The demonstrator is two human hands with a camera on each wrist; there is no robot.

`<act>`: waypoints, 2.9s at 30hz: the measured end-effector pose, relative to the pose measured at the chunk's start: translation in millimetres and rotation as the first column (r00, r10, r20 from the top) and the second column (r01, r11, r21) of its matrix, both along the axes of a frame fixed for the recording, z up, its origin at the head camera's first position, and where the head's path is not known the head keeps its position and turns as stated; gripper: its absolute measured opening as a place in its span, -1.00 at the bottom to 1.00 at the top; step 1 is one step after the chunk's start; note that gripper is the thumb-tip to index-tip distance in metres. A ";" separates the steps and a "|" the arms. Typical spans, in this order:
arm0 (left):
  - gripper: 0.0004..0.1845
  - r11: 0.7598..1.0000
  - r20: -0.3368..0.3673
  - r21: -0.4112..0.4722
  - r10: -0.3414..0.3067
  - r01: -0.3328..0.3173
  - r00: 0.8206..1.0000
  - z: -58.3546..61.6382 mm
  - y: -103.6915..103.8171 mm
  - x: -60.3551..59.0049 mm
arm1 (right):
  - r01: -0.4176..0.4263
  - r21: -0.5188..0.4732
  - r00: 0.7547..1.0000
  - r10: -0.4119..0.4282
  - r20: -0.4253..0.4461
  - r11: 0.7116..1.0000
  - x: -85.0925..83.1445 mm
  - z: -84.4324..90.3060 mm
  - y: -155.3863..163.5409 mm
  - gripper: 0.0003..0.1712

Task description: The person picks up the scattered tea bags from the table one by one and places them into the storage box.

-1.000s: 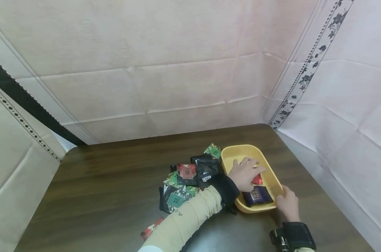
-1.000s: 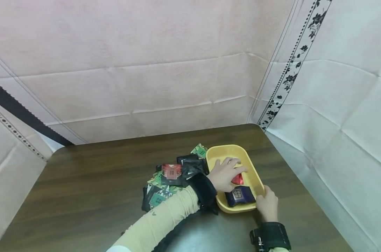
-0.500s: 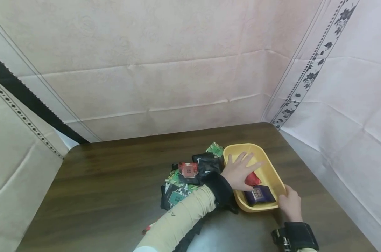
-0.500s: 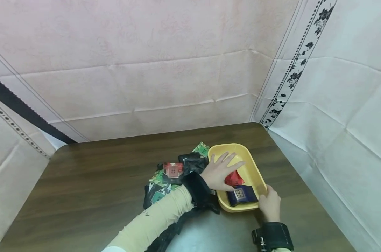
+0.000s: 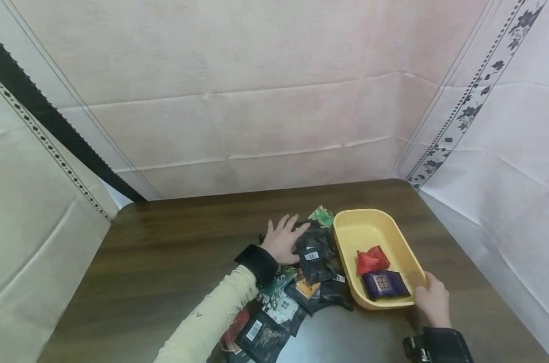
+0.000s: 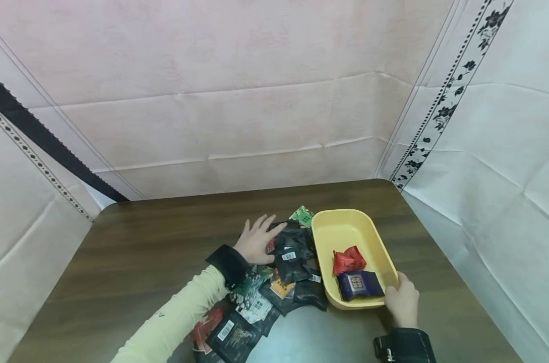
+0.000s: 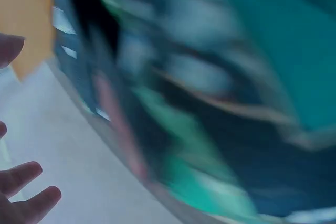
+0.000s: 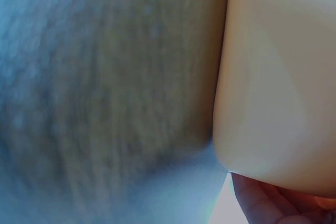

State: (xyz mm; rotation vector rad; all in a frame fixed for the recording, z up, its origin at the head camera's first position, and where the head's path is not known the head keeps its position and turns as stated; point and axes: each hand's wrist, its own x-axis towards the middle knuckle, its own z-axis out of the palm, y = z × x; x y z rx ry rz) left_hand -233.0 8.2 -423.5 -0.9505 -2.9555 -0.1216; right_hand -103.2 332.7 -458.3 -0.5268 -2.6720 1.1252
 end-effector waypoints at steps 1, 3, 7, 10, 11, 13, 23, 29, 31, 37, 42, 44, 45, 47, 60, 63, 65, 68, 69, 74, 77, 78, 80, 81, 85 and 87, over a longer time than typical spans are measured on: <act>-0.06 1.000 0.021 0.000 0.019 -0.019 1.000 -3.5 -4.2 -1.3 | 0.001 0.001 1.000 -0.001 0.004 1.000 0.0 0.2 0.9 -0.49; -0.09 0.999 0.066 -0.010 0.052 -0.052 0.996 -10.3 -10.0 -2.9 | 0.002 -0.004 1.000 -0.002 0.012 1.000 -0.3 0.5 2.1 -0.48; -0.12 0.995 0.128 -0.062 0.081 -0.074 0.989 -23.2 -12.6 -4.7 | 0.002 -0.013 1.000 -0.001 0.025 1.000 -0.5 0.7 2.5 -0.46; -0.13 0.993 0.126 -0.101 0.079 -0.066 0.989 -29.2 -10.2 -5.2 | 0.000 -0.018 1.000 0.000 0.029 1.000 0.3 0.5 1.6 -0.45; -0.15 0.992 0.115 -0.112 0.076 -0.064 0.990 -30.5 -9.2 -5.4 | 0.001 -0.019 1.000 0.000 0.029 1.000 0.4 0.4 1.2 -0.45; -0.20 0.990 0.084 -0.128 0.071 -0.060 0.994 -32.9 -7.3 -5.9 | 0.000 -0.019 1.000 0.000 0.026 1.000 0.9 0.1 0.6 -0.45; -0.59 0.995 -0.087 -0.071 0.058 -0.064 0.995 -33.4 -5.1 -5.0 | 0.016 -0.013 1.000 -0.016 0.004 1.000 4.3 -1.4 2.3 -0.47; -0.56 0.998 -0.077 0.027 0.065 -0.063 0.995 -16.5 -7.8 0.0 | 0.022 -0.002 1.000 -0.022 0.006 1.000 5.7 -0.6 6.4 -0.46; -0.56 0.997 -0.072 0.050 0.058 -0.055 0.996 -11.5 -8.3 1.3 | 0.027 -0.002 1.000 -0.027 0.006 1.000 6.5 0.2 7.7 -0.46; -0.55 0.998 -0.062 0.060 0.031 -0.027 0.998 7.5 2.0 7.7 | 0.041 -0.015 0.999 -0.041 0.009 0.999 7.0 1.0 10.4 -0.47; -0.49 0.997 -0.095 0.065 -0.045 0.051 0.995 27.1 29.3 13.8 | 0.046 -0.027 0.999 -0.046 0.000 0.999 5.4 1.3 8.6 -0.48; -0.47 0.994 -0.099 0.065 -0.080 0.087 0.992 33.0 42.2 16.7 | 0.043 -0.034 0.999 -0.043 0.002 0.998 4.8 1.4 6.7 -0.48; -0.47 0.993 -0.100 0.063 -0.098 0.104 0.990 35.3 48.4 18.5 | 0.042 -0.036 0.999 -0.041 0.004 0.998 4.5 1.3 5.7 -0.48; -0.48 0.990 -0.100 0.051 -0.125 0.130 0.987 37.9 61.1 21.6 | 0.044 -0.038 0.999 -0.044 0.009 0.998 3.9 0.5 3.8 -0.47; -0.43 0.977 -0.017 -0.003 -0.214 0.214 0.977 33.2 149.5 49.2 | 0.051 -0.037 0.998 -0.052 -0.024 0.998 -1.9 -1.4 -3.2 -0.49; -0.40 0.964 -0.046 -0.010 -0.265 0.265 0.963 27.7 163.6 56.8 | 0.053 -0.041 0.999 -0.053 -0.007 0.998 -1.3 -1.0 -3.5 -0.49; -0.34 0.961 -0.037 -0.015 -0.277 0.277 0.960 24.6 165.8 60.0 | 0.046 -0.050 0.999 -0.046 -0.008 0.998 -2.1 -1.6 -5.9 -0.48; -0.18 0.960 0.000 -0.027 -0.278 0.278 0.961 21.9 164.1 62.6 | 0.039 -0.064 0.999 -0.040 -0.023 0.997 -3.5 -4.3 -7.0 -0.48; -0.13 0.961 0.014 -0.029 -0.275 0.275 0.961 21.5 162.9 62.9 | 0.045 -0.043 0.998 -0.047 -0.037 0.998 -4.7 -5.8 -6.5 -0.49; -0.10 0.959 0.036 -0.018 -0.282 0.283 0.959 22.2 155.8 61.6 | 0.044 -0.020 0.998 -0.045 -0.039 0.999 -5.1 -7.2 -2.3 -0.49; -0.15 0.960 0.042 0.008 -0.282 0.281 0.959 24.2 149.7 57.6 | 0.038 -0.031 0.999 -0.039 -0.018 0.999 -3.4 -4.1 -0.9 -0.48; -0.17 0.960 0.042 0.016 -0.280 0.280 0.959 24.6 146.9 55.1 | 0.037 -0.027 0.999 -0.038 -0.017 0.999 -3.1 -3.5 -0.5 -0.48; -0.18 0.964 0.036 0.021 -0.264 0.263 0.964 25.8 137.4 48.7 | 0.035 -0.022 0.999 -0.035 -0.011 0.999 -3.2 -2.5 -0.9 -0.48; -0.18 0.968 0.033 0.026 -0.250 0.249 0.968 26.2 131.4 45.0 | 0.037 -0.024 0.999 -0.037 -0.006 0.999 -3.1 -2.1 -1.2 -0.48; -0.18 0.982 0.010 0.037 -0.184 0.184 0.983 26.1 99.4 28.9 | 0.035 -0.030 0.999 -0.035 0.008 0.999 -2.2 -1.5 -1.5 -0.48; -0.19 0.987 -0.003 0.049 -0.152 0.152 0.988 24.3 79.0 21.5 | 0.033 -0.029 0.999 -0.033 0.013 0.999 -2.0 -1.2 -1.4 -0.48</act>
